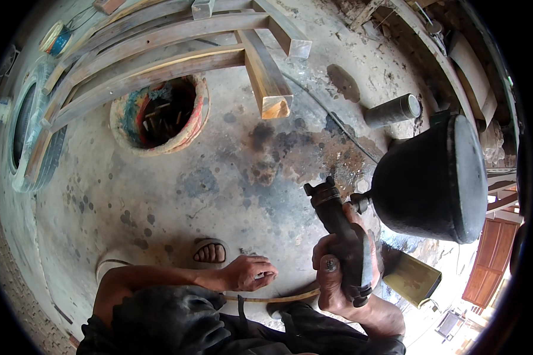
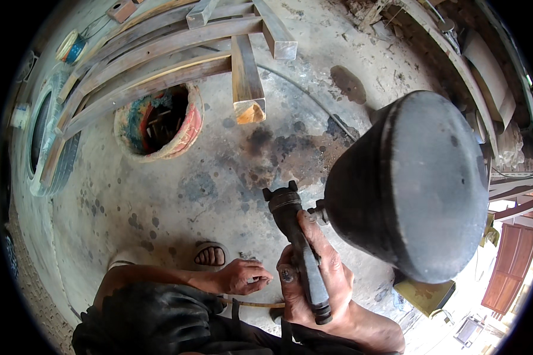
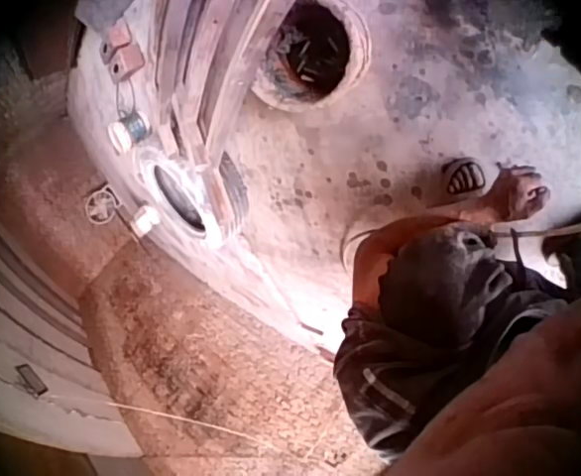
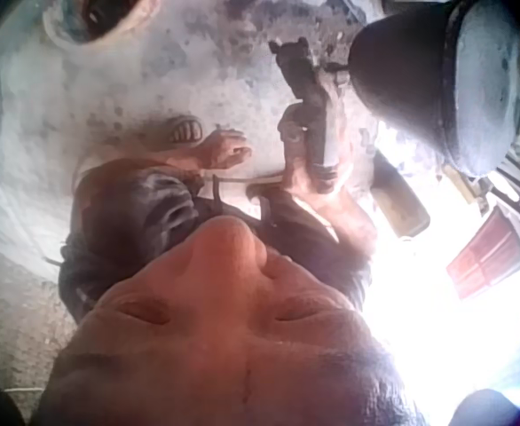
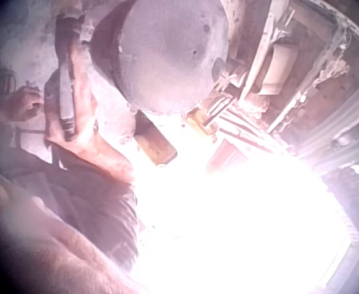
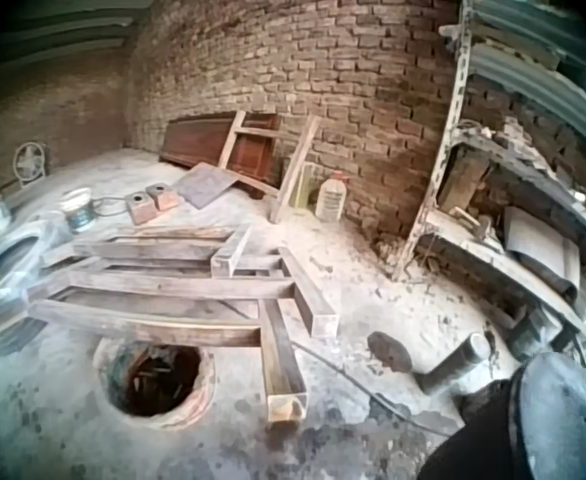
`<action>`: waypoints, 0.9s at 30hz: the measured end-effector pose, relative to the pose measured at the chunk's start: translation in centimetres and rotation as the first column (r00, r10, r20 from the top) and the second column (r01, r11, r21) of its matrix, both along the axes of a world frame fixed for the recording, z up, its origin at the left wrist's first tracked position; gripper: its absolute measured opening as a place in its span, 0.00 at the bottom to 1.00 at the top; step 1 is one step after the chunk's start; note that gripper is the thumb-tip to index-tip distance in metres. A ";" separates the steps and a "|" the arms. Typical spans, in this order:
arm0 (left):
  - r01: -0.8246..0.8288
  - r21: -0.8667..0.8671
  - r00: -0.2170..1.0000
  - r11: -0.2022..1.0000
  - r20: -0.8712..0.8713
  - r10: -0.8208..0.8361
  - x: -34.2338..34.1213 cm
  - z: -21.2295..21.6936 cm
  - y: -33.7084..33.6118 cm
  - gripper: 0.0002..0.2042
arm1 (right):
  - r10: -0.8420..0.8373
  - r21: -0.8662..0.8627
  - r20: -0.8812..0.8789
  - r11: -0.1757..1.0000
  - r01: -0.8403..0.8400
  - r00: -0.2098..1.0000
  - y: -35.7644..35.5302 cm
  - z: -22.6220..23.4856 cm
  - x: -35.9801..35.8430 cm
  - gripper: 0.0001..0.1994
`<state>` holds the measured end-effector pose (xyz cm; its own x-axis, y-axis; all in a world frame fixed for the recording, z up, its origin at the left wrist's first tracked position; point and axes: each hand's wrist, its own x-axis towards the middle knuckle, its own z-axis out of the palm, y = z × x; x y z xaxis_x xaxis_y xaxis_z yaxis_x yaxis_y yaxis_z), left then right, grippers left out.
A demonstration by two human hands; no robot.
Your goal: The person cleans a paint sprayer by repeatedly flushing it with a solvent. They pour solvent from a yellow container into the sprayer's cup, then spray the solvent onto the floor to clear the nozzle and internal passages. This process is repeated multiple times.
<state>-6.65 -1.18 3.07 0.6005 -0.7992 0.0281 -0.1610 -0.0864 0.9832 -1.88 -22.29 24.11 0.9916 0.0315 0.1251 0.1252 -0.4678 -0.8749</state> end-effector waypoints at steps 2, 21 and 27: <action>0.008 0.007 1.000 1.000 -0.003 -0.008 0.0 0.0 0.0 0.07 | 0.000 0.034 -0.012 0.999 0.000 1.000 -0.1 -0.1 -0.1 0.32; 0.016 0.003 1.000 1.000 -0.006 -0.016 -0.2 -0.1 -0.1 0.07 | 0.022 0.006 -0.016 1.000 -0.022 1.000 0.0 -0.2 0.1 0.32; 0.009 -0.001 1.000 1.000 0.004 -0.009 -0.2 -0.1 -0.2 0.07 | 0.010 0.025 -0.067 1.000 -0.008 0.998 0.0 -0.8 -0.8 0.31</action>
<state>-6.81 -1.37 2.94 0.5933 -0.8044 0.0318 -0.1659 -0.0836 0.9826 -2.63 -22.30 23.28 0.9975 0.0382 0.0587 0.0696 -0.4453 -0.8927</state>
